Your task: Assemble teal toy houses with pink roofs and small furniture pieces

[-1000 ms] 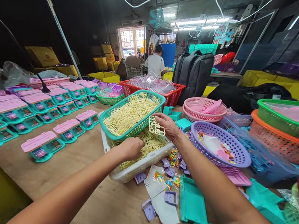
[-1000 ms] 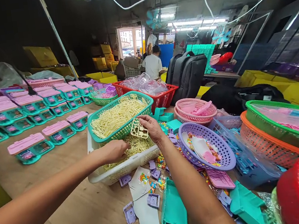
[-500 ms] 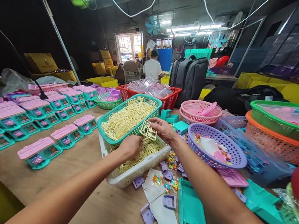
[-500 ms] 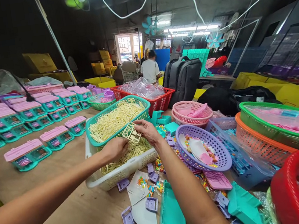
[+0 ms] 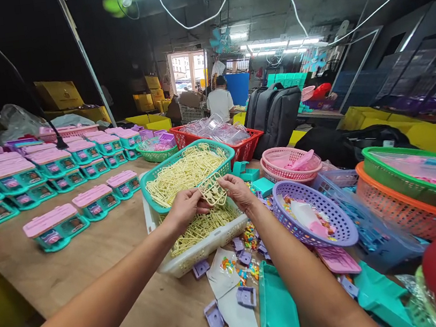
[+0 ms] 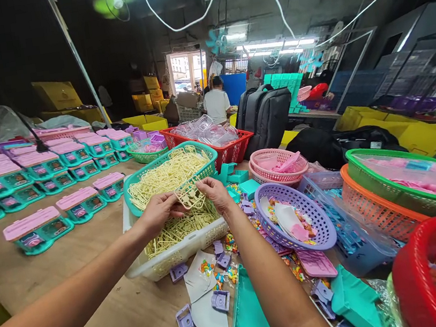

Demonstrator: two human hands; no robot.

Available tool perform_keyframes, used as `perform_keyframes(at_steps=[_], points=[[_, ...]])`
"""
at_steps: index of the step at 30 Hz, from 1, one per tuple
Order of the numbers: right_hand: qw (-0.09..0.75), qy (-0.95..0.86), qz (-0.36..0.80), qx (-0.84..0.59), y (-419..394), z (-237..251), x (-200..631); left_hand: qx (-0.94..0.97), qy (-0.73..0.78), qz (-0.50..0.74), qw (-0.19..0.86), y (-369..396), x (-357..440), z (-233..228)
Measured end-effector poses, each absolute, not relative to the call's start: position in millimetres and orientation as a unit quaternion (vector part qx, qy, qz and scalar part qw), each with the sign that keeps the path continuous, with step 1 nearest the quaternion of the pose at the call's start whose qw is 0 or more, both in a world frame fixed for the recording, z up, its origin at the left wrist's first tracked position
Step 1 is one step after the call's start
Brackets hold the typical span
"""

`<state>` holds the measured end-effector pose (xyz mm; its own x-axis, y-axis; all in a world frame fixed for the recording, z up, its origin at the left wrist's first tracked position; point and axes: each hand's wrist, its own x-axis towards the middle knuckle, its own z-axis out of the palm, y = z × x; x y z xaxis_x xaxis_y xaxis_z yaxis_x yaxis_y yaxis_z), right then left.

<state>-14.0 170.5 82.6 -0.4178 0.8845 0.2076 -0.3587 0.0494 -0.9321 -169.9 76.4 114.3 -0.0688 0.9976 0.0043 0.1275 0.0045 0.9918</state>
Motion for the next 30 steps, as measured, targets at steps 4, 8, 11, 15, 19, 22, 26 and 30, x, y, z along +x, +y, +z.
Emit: perform_keyframes(at_steps=[4,8,11,15,19,22,26,30], points=[[0.492,-0.521,0.659,-0.228,170,87,-9,0.508,0.545,0.492,0.451,77,-174,115],[0.476,-0.527,0.673,-0.207,164,93,-5,0.523,0.555,0.462,0.452,76,-181,119],[0.413,-0.563,0.692,-0.184,157,96,-5,0.559,0.55,0.426,0.451,76,-187,126],[0.346,-0.6,0.703,-0.161,154,94,-7,0.6,0.539,0.399,0.436,80,-193,135],[0.343,-0.613,0.694,-0.158,158,91,-7,0.615,0.535,0.402,0.417,86,-193,140],[0.35,-0.616,0.688,-0.157,159,91,-7,0.623,0.531,0.407,0.405,88,-190,141],[0.344,-0.614,0.693,-0.157,157,91,-8,0.637,0.529,0.399,0.395,93,-186,137],[0.382,-0.586,0.696,-0.164,162,88,-7,0.636,0.53,0.42,0.372,104,-181,128]])
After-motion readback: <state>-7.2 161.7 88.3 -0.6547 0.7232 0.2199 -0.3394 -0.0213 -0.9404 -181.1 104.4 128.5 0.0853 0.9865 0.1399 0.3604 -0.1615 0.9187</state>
